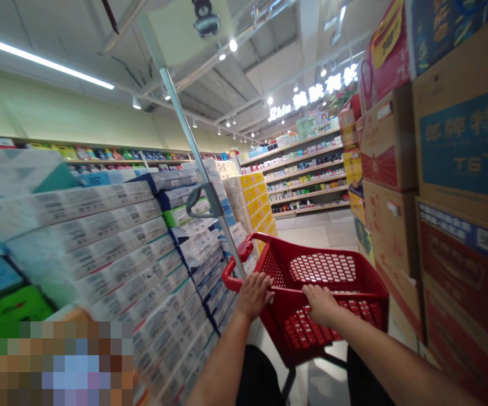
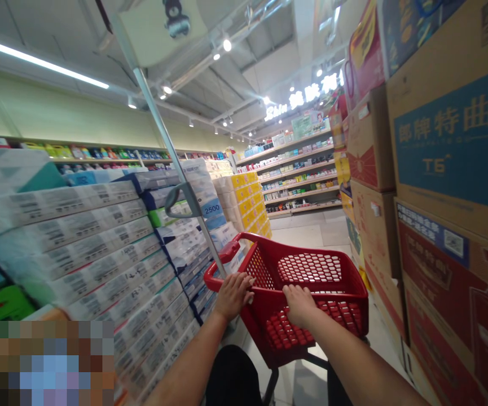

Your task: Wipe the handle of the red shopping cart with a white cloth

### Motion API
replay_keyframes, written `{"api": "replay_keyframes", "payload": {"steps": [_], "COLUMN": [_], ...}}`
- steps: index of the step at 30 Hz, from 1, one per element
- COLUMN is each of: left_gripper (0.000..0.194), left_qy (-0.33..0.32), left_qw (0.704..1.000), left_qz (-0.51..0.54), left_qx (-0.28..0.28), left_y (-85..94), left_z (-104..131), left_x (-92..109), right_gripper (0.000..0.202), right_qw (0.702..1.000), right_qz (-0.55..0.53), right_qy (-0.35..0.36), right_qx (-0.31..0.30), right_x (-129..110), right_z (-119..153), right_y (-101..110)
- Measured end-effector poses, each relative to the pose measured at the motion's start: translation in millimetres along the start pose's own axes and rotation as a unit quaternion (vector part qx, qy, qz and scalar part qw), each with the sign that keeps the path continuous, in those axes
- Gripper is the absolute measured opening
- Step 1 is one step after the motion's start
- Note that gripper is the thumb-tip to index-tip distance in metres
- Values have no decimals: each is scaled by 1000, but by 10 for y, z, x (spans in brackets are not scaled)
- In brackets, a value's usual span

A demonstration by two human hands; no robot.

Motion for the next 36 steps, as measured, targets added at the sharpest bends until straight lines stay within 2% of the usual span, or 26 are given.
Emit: {"api": "replay_keyframes", "payload": {"steps": [4, 8, 13, 15, 16, 19, 21, 23, 26, 30, 31, 33, 34, 36], "left_gripper": [41, 42, 45, 46, 46, 54, 54, 46, 35, 31, 30, 31, 28, 23], "left_qy": [164, 300, 412, 395, 360, 188, 105, 70, 71, 160, 184, 223, 227, 200], "left_qw": [985, 952, 906, 914, 930, 982, 994, 995, 992, 978, 975, 972, 972, 973], "left_qz": [-31, -35, -17, -17, -15, 14, 40, 65, 106, 118, 105, 70, 51, 20], "left_qx": [34, 60, 101, 91, 78, 22, -5, -17, -13, 56, 62, 22, -22, -111], "left_y": [-33, -73, -50, -91, -131, -295, -360, -345, -166, 286, 354, 327, 238, 18], "left_z": [164, 290, 329, 280, 225, 54, 9, -34, -183, -465, -517, -573, -574, -513], "left_x": [-181, -84, 23, 76, 133, 430, 582, 616, 476, -12, -120, -256, -259, -137], "right_gripper": [68, 67, 69, 69, 69, 69, 69, 68, 67, 69, 69, 69, 68, 68], "right_qw": [1000, 1000, 1000, 1000, 1000, 1000, 1000, 1000, 1000, 1000, 1000, 1000, 1000, 1000], "right_qz": [-1, -6, -8, -10, -11, -12, -11, -11, -12, -12, -12, -12, -12, -12], "right_qy": [1, 10, 2, 3, 3, 1, -1, 1, 5, 7, 7, 6, 8, 8], "right_qx": [-2, 6, 3, 4, 4, 1, 0, 1, 8, 7, 5, 3, 3, 3], "right_x": [-10, -41, -18, -14, -12, -4, 3, 3, 3, 2, -1, -11, -18, -26], "right_z": [6, 21, 21, 19, 20, 22, 22, 20, 14, 19, 26, 47, 59, 83], "right_y": [-2, 9, -5, -4, -2, -4, -6, -7, -3, 7, 14, 34, 46, 59]}}
Point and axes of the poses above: each hand's wrist, its own z-axis away from the middle knuckle, its own y-axis out of the back of the hand, x = y × z, the point moved 10 cm from there along -z, towards the middle knuckle, and after that the axes turned 14 degrees about -z, right-handed, at the moved point
